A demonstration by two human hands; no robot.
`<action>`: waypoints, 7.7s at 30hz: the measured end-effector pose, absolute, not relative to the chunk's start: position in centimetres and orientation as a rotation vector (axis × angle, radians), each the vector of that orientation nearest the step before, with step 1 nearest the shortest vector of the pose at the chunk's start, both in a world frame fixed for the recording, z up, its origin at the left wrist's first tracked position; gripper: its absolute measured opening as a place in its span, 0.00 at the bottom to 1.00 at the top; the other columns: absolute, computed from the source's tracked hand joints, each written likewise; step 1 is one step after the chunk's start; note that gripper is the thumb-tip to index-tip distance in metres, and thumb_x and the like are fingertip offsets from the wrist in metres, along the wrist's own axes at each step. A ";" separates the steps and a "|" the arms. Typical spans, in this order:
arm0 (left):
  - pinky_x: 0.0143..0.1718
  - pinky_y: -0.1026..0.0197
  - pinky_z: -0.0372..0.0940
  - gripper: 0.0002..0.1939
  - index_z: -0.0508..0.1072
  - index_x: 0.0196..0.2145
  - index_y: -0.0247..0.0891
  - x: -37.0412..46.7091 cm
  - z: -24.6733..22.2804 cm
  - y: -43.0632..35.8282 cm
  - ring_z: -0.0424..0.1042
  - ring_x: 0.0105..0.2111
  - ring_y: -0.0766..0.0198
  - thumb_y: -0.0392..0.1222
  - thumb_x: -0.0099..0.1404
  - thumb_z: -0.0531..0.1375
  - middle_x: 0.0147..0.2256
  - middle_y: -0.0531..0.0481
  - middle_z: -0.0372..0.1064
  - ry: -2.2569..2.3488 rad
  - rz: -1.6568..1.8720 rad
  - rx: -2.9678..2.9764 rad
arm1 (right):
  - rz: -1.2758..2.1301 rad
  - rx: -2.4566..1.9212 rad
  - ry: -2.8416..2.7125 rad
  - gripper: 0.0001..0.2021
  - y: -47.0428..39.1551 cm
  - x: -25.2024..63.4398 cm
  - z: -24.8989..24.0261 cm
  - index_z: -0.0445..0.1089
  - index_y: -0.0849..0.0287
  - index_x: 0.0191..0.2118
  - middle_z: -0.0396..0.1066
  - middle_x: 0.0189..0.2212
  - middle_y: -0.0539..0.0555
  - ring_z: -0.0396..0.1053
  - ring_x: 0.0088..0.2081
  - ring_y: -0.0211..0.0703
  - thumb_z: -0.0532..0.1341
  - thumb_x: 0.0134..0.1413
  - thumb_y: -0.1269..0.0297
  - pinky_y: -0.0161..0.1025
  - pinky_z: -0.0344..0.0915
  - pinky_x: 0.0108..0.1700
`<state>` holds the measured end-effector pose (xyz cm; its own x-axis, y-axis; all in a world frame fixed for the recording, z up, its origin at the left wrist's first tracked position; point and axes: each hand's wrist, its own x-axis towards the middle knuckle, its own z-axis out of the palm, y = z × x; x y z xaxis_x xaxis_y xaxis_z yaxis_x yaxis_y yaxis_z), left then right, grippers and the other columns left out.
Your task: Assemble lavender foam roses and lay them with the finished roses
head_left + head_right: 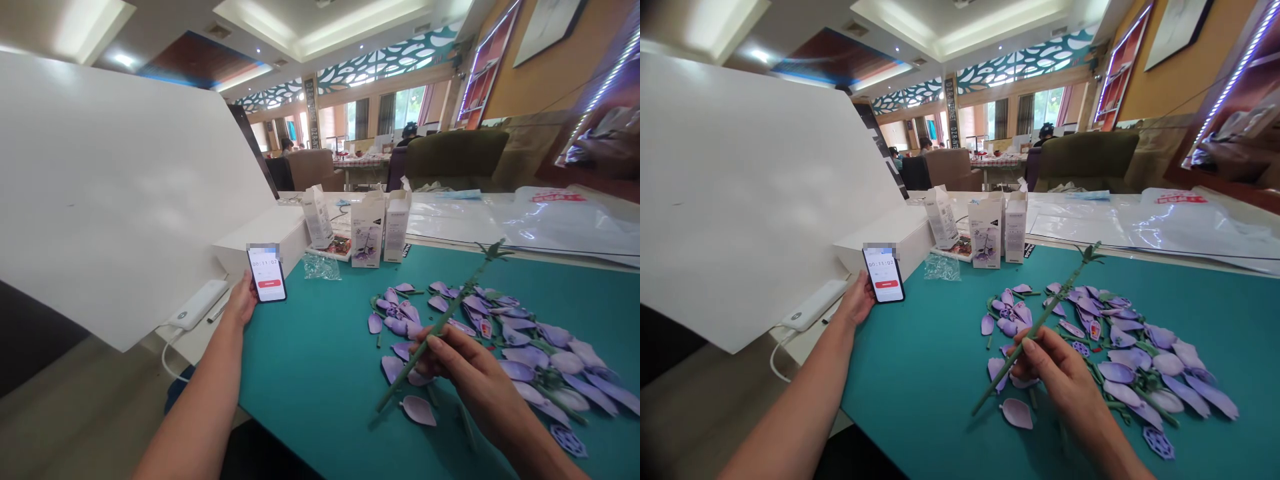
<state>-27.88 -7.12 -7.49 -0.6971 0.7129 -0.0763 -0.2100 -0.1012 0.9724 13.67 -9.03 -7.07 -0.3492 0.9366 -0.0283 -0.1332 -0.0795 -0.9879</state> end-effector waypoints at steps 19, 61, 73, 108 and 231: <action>0.49 0.45 0.68 0.28 0.72 0.42 0.34 -28.7 -9.2 -7.1 0.75 0.43 0.49 0.43 0.43 0.71 0.43 0.41 0.76 1.637 1.714 0.942 | 1.587 -0.986 -1.353 0.18 -8.9 14.0 -7.1 0.72 0.58 0.39 0.71 0.28 0.53 0.70 0.30 0.43 0.63 0.52 0.48 0.39 0.72 0.33; 0.41 0.54 0.70 0.19 0.71 0.40 0.36 -27.9 -9.1 -6.8 0.76 0.36 0.56 0.52 0.57 0.64 0.36 0.45 0.77 1.663 1.817 0.875 | 1.553 -0.986 -1.381 0.19 -9.2 13.7 -6.3 0.73 0.59 0.39 0.72 0.27 0.54 0.70 0.29 0.44 0.62 0.52 0.47 0.42 0.72 0.32; 0.36 0.54 0.71 0.20 0.70 0.41 0.35 -27.7 -8.3 -6.1 0.76 0.32 0.57 0.48 0.54 0.66 0.36 0.44 0.76 1.728 1.883 0.841 | 1.521 -0.996 -1.395 0.19 -9.1 13.8 -6.5 0.73 0.59 0.38 0.72 0.26 0.55 0.70 0.28 0.44 0.63 0.51 0.46 0.41 0.71 0.30; 0.36 0.54 0.72 0.18 0.73 0.39 0.32 -27.9 -7.4 -4.9 0.78 0.32 0.56 0.48 0.55 0.65 0.31 0.44 0.77 1.683 1.982 0.752 | 1.536 -0.972 -1.324 0.17 -9.4 13.5 -6.2 0.72 0.58 0.37 0.70 0.26 0.52 0.68 0.27 0.41 0.64 0.51 0.49 0.36 0.70 0.29; 0.45 0.54 0.69 0.11 0.74 0.37 0.34 -27.5 -8.1 -6.1 0.76 0.38 0.58 0.45 0.66 0.57 0.35 0.45 0.77 1.350 2.149 0.529 | 1.535 -0.973 -1.315 0.17 -9.5 13.4 -6.4 0.73 0.59 0.37 0.71 0.27 0.52 0.70 0.27 0.41 0.64 0.51 0.49 0.38 0.71 0.31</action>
